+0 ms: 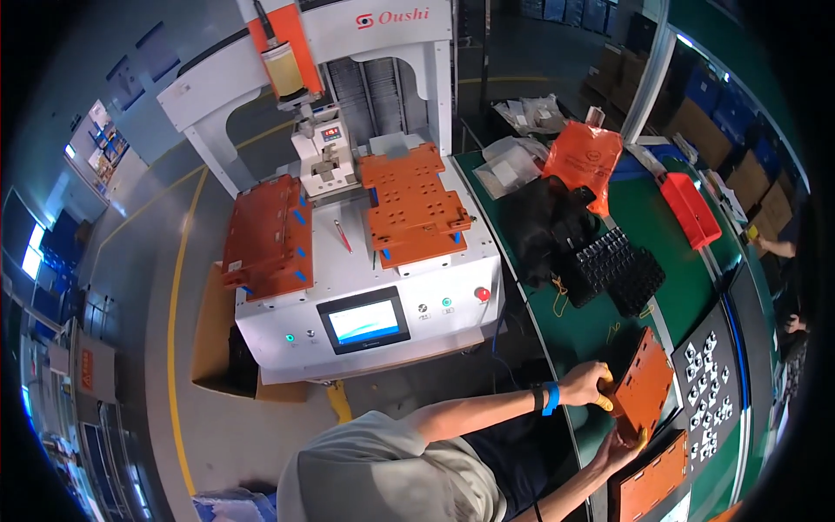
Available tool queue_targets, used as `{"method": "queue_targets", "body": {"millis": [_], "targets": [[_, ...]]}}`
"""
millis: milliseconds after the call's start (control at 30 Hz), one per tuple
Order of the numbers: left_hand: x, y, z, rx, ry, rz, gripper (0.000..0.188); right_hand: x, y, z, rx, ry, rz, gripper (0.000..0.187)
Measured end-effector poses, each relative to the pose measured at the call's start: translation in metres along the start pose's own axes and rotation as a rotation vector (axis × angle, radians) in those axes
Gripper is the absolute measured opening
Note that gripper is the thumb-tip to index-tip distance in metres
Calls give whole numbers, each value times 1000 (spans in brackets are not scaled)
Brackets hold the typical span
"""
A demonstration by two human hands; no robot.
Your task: Assembling small electronic components into plastic trays and placing them into an automated processing machine.
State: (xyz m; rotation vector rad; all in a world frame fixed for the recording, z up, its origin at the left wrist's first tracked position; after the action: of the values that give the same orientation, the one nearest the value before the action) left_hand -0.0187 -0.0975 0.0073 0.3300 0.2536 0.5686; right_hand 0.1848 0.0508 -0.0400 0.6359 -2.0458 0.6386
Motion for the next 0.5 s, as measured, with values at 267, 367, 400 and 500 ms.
{"method": "queue_targets", "body": {"millis": [267, 367, 400, 500], "targets": [[-37, -66, 58, 181, 129, 86, 62, 23, -61, 11, -97, -285, -111, 53], [-77, -94, 111, 221, 145, 154, 60, 58, -80, 17, -113, -311, -166, 61], [-91, -105, 122, 325, 186, 249, 57, 78, -82, 27, -103, -309, -171, 61], [-141, -126, 162, 364, 225, 441, 48, 163, -85, 72, 77, -256, -255, 71]]}}
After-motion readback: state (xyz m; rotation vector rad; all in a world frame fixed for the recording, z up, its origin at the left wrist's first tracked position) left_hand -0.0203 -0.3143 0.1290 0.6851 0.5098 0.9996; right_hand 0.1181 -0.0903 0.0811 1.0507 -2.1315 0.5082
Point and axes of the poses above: each hand's wrist, its own y-axis towards the middle knuckle, its own x-axis out of the palm, z = x × y, the point moved 1 cm from there along y, towards the middle knuckle, and after that the axes turned 11 degrees about x, right-handed, at the moved point
